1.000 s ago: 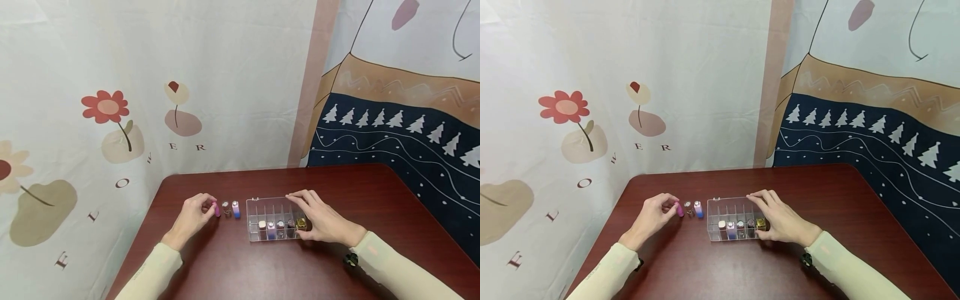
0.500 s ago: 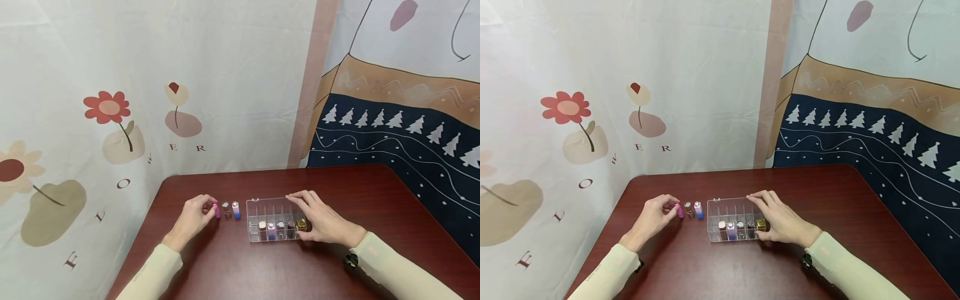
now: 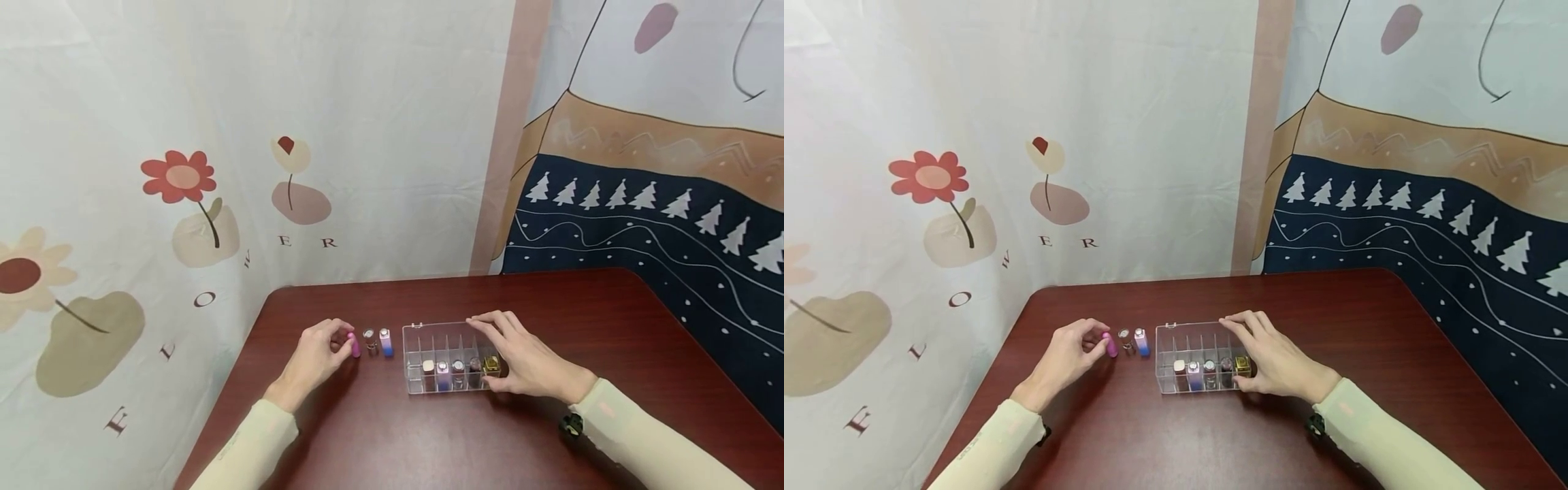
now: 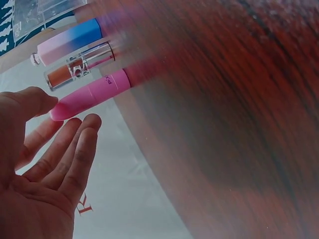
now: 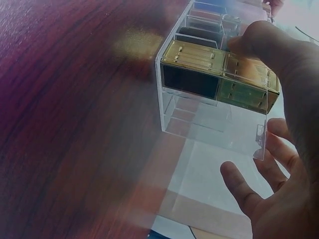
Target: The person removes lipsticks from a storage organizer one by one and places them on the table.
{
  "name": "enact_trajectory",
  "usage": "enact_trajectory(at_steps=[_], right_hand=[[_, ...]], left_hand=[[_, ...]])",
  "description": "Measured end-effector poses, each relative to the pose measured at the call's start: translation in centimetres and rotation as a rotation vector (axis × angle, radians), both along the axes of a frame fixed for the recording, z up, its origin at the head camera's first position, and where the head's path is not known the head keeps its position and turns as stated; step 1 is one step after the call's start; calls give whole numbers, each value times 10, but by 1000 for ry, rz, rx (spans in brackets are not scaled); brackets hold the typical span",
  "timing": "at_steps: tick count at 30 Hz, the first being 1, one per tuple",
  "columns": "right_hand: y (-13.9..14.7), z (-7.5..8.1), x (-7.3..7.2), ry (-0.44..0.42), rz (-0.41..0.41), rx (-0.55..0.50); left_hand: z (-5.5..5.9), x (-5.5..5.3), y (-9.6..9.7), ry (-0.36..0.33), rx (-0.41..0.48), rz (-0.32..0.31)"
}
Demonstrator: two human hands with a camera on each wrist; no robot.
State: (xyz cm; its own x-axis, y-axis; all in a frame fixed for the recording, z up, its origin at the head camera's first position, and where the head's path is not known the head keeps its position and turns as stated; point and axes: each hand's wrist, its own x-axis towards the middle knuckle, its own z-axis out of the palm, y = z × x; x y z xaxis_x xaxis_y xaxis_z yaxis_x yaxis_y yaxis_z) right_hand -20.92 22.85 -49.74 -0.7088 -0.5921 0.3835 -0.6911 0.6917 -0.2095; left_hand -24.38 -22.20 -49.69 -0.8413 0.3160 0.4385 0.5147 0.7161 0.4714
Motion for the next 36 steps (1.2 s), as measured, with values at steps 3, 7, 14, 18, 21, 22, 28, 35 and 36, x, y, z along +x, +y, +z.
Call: enact_trajectory(at_steps=[3,7,14,18,21,22,28,35,36], right_hand=[[1,0,0,-4,2,-2],[1,1,0,4,9,-4],[-1,2,-2,-3,18,-9],[-2,2,-3,-12,19,-5],[-3,2,-4,-12,18,-4],[-2,3,-4,-12,16,-4],[-1,3,-4,8,17,-11],[0,0,-3,15,18,-11],[0,0,-3,15,18,-11]], left_hand=[[0,2,1,15,-23,20],[3,6,3,98,-63,59],[16,12,21,250,-87,27],[23,16,33,271,-88,-42],[27,18,41,279,-89,-103],[27,19,43,281,-93,-125],[27,20,56,299,-156,-225],[26,22,67,333,-234,-281],[26,22,69,333,-241,-286]])
